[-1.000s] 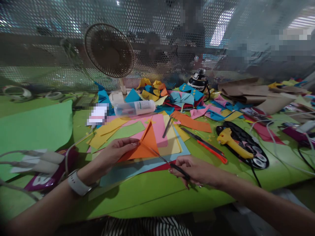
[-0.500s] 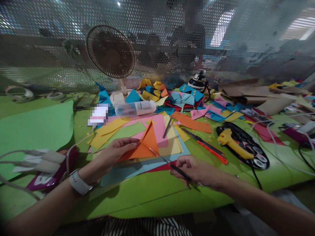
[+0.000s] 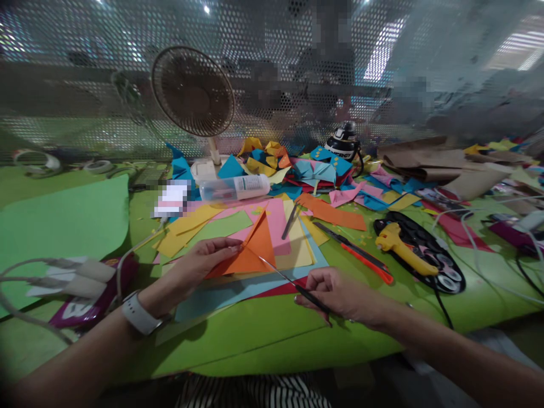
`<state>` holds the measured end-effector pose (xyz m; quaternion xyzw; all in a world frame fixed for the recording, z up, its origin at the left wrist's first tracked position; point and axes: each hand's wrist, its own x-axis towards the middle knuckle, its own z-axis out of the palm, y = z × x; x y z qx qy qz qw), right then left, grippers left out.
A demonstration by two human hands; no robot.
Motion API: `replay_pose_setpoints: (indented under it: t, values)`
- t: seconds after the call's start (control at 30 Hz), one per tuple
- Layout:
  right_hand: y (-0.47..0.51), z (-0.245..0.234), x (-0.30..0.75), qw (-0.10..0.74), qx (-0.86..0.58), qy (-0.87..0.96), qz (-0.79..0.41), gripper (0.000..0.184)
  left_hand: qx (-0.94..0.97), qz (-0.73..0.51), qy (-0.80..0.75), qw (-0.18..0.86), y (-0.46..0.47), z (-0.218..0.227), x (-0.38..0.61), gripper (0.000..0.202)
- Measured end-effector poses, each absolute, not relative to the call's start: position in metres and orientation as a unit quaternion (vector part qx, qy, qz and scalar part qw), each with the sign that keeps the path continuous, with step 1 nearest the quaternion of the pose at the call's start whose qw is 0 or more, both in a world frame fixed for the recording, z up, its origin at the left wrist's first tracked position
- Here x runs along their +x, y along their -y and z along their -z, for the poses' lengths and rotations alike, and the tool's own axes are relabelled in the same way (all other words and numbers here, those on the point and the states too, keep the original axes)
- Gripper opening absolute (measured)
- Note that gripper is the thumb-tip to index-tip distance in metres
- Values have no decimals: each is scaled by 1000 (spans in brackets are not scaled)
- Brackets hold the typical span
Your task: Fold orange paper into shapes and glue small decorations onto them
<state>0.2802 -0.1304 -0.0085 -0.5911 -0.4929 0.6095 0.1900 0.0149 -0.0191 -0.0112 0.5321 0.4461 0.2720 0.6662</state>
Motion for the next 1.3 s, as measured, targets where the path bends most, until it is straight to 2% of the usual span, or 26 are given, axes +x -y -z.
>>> replay_pose_setpoints:
  t: [0.6,1.3]
  values:
    - [130,15,269,244,-563,461,-642,44,524,-267,-421,690,22,14,16,30]
    - [128,8,259,233,-564,457,-647,44,530,-260,-423,687,28,12,18,30]
